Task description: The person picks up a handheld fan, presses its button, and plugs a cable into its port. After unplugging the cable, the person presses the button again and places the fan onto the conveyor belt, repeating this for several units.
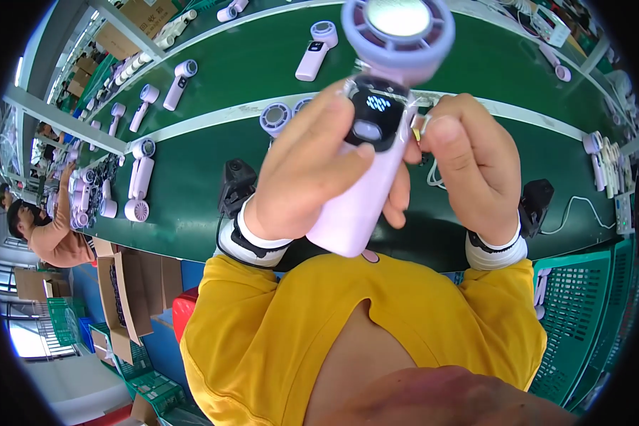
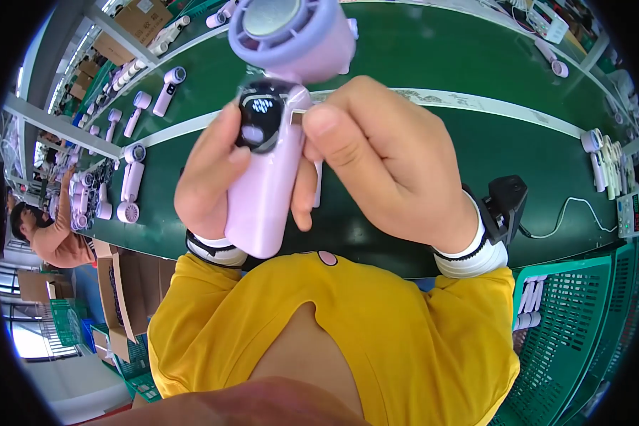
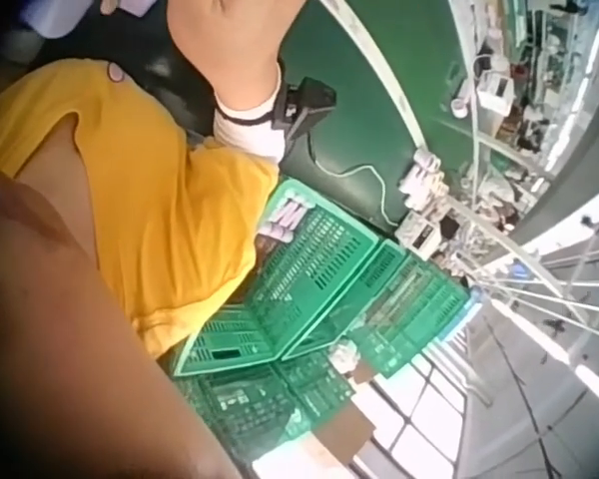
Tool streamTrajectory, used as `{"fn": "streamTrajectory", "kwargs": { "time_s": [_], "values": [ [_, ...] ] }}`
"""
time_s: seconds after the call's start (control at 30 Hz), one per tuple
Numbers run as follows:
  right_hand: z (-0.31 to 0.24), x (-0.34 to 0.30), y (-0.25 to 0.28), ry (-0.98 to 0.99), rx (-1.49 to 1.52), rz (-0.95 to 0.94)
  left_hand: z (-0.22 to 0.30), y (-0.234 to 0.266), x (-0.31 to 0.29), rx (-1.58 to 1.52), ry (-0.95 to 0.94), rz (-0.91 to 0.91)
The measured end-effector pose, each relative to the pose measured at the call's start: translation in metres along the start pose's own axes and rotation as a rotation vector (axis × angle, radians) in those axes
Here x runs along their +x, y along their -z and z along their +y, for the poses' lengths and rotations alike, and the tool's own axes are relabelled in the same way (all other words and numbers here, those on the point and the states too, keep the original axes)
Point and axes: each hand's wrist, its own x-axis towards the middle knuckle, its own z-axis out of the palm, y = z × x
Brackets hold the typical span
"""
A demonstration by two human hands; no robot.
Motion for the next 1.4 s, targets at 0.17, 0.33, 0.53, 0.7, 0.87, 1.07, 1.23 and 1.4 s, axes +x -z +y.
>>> {"fn": "streamTrajectory", "kwargs": {
  "time_s": [0.17, 0.33, 0.53, 0.7, 0.87, 1.07, 1.23, 1.4],
  "values": [
    [-0.003, -0.001, 0.013, 0.02, -0.191, -0.203, -0.008, 0.005, -0.002, -0.173, 0.03, -0.114],
    [-0.009, 0.001, 0.024, -0.008, -0.235, -0.282, -0.007, 0.011, 0.006, -0.141, -0.029, -0.262],
    [0.008, 0.0, 0.006, -0.01, -0.404, -0.114, -0.023, 0.016, 0.007, 0.02, -0.197, -0.14],
    [0.014, -0.003, 0.0, -0.087, -0.244, -0.025, -0.024, 0.011, 0.007, 0.094, -0.254, -0.092],
    [0.012, 0.001, 0.0, 0.016, -0.322, -0.054, -0.022, 0.006, 0.003, 0.171, -0.314, -0.043],
    [0.002, 0.0, 0.014, 0.099, -0.517, -0.098, -0.016, 0.012, 0.002, -0.008, -0.401, -0.034],
    [-0.004, -0.005, 0.037, 0.118, -0.331, 0.25, 0.024, 0.012, -0.064, -0.115, -0.699, 0.124],
    [-0.007, -0.002, 0.039, 0.07, -0.293, 0.33, 0.018, -0.012, -0.077, 0.171, -1.128, 0.398]
  ]
}}
